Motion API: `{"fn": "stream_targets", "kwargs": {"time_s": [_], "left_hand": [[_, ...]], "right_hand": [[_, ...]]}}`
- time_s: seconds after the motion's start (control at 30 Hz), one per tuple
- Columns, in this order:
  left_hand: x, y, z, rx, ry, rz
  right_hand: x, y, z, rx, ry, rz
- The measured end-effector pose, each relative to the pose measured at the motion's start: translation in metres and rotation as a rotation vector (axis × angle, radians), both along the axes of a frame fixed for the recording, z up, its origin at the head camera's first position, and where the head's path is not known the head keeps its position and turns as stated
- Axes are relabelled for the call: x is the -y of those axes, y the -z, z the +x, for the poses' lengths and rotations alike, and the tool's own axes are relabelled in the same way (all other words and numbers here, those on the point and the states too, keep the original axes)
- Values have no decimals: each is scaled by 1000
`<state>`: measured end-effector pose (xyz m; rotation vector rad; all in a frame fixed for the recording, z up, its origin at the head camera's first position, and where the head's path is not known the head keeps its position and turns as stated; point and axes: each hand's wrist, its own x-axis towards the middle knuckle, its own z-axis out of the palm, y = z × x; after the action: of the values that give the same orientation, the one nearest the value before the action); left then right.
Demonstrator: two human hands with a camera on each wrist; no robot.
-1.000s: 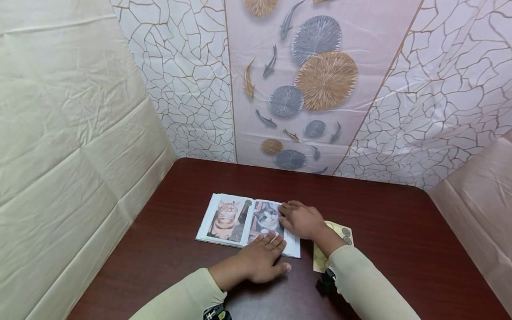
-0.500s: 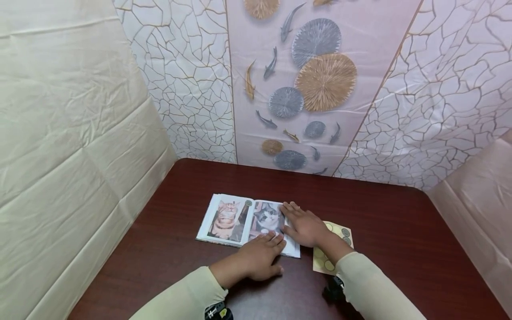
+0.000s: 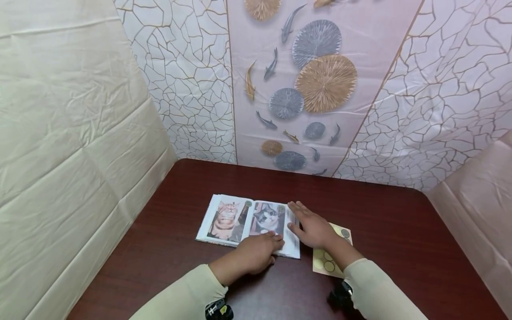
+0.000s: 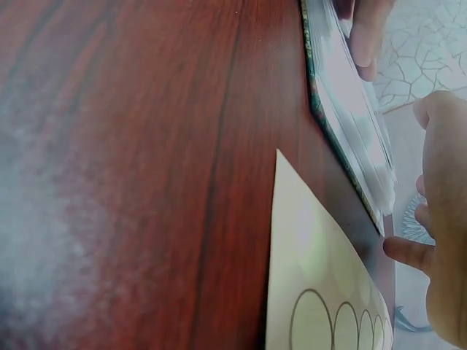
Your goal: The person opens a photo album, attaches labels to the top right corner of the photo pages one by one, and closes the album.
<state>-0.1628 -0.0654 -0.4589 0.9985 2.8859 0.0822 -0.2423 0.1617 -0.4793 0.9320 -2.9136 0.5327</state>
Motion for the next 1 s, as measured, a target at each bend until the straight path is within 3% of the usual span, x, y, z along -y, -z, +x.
{"fn": "stream_targets", "kwargs": {"time_s": [0.27, 0.5, 1.0], "left_hand": [[2, 2, -6, -29, -31, 62], [3, 7, -13, -87, -62, 57], [12, 3, -18, -23, -9, 145]], "right_hand": [[-11, 2, 8, -26, 15, -31], [-18, -1, 16, -45, 17, -40], [-23, -6, 33, -79, -29, -62]]}}
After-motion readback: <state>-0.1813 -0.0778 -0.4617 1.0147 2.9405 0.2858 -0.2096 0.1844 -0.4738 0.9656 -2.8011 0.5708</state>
